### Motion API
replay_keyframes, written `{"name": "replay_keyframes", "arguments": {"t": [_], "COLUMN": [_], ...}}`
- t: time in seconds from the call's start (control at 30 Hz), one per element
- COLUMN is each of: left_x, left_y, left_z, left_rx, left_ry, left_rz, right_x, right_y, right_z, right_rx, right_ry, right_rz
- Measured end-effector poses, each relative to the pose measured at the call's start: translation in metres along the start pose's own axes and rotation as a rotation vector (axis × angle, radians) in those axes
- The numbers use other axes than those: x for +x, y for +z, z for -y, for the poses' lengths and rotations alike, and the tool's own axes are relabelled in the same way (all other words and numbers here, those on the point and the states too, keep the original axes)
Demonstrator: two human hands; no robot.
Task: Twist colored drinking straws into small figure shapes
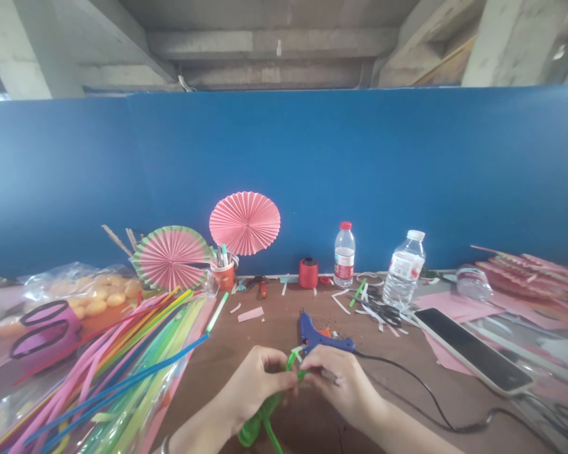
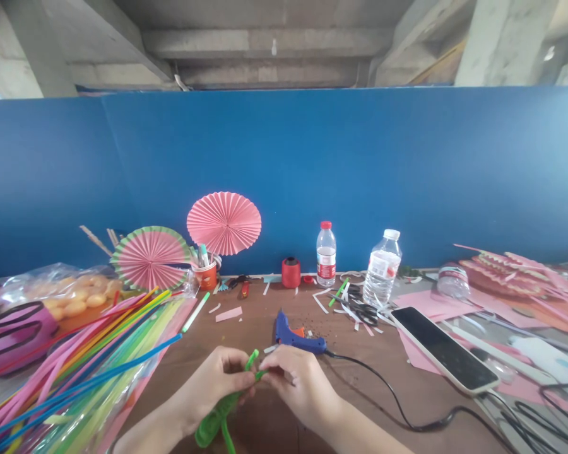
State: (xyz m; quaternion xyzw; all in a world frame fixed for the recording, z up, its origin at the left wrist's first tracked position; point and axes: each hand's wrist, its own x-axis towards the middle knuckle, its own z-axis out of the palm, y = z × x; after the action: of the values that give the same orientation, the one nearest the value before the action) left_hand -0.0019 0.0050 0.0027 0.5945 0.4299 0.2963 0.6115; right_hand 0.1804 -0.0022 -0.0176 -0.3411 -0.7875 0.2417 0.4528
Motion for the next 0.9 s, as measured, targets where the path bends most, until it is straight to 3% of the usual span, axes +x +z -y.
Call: {"name": "replay_keyframes", "arguments": {"t": [0.1, 0.17, 0.3, 0.37, 0.43, 0.53, 0.63, 0.73, 0.9], "left_x": [0.001, -0.001, -0.01, -0.012, -0.011, -0.006, -0.003, -0.003, -0.003], "left_y": [-0.002, -0.001, 0.004, 0.006, 0.004, -0.001, -0.004, -0.003, -0.001], "left_z": [-0.001, -0.004, -0.013, -0.014, -0.013, -0.009, -0.007, -0.007, -0.006], "left_rx": [0.13, 0.298, 0.758, 0.823, 0.7, 0.397, 0.199, 0.151, 0.216], "left_ry": [0.068, 0.145, 0.443, 0.491, 0.398, 0.22, 0.15, 0.143, 0.167], "left_rz": [-0.041, -0.074, -0.145, -0.159, -0.163, -0.12, -0.06, -0.028, -0.048], "right_x": [-0.002, -0.002, 0.001, 0.002, 0.003, 0.002, 0.001, 0.0, 0.0], "right_y": [0.002, 0.006, 0.012, 0.012, 0.007, -0.002, -0.007, -0.007, -0.006], "right_z": [0.0, 0.001, 0.0, -0.001, 0.0, 0.002, 0.003, 0.002, 0.002], "right_rx": [-0.07, -0.014, 0.465, 0.635, 0.593, 0.281, 0.069, -0.012, -0.064], "right_ry": [0.059, 0.186, 0.766, 0.877, 0.711, 0.261, -0.05, -0.164, -0.206], "right_rz": [0.004, 0.009, 0.152, 0.195, 0.146, 0.078, 0.09, 0.081, 0.044]}}
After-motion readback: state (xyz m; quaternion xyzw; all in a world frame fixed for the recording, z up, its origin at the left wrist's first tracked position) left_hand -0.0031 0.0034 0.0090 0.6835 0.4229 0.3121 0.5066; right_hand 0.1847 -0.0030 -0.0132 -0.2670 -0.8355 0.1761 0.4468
